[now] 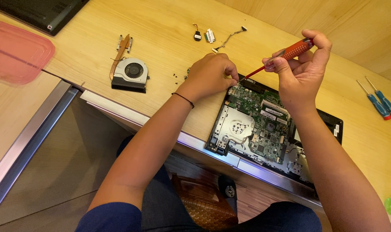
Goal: Disassembling a laptop by unscrewing internal components and disconnecting various ribbon cables and connectors.
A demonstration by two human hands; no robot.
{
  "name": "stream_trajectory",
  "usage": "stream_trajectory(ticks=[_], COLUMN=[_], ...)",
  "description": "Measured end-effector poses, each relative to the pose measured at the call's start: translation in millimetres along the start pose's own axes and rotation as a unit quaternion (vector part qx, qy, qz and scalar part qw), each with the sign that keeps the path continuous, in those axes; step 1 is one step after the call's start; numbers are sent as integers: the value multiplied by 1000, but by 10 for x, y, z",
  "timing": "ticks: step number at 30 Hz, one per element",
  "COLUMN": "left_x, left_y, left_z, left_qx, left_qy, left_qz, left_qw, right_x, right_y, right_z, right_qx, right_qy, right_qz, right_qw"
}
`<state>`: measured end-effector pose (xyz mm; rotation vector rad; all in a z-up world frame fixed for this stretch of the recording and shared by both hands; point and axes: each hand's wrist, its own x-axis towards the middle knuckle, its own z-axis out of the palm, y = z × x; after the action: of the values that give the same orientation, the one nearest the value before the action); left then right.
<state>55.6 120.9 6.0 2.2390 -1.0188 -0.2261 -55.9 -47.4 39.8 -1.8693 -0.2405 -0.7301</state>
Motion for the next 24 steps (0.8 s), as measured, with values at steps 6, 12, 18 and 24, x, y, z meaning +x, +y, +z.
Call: stream_trajectory(ticks=[6, 12, 18, 24], left_x=[-6, 11, 122, 156], left_y=[9, -18, 121, 99], left_z=[-16, 72, 255, 271], left_qx=[-2, -43, -232, -245], left_qy=[0, 74, 208, 160], left_qz=[21, 150, 225, 182], left_qw=[1000, 985, 923, 939], right_x=[96, 246, 254, 315], right_y=[-116, -191, -148, -379], right_z=[-12, 73, 287, 193], right_qx=[-15, -181, -276, -123], right_qy=[-83, -31, 25, -109], right_qz=[10, -35, -106, -12], right_qw=[996, 982, 955, 986])
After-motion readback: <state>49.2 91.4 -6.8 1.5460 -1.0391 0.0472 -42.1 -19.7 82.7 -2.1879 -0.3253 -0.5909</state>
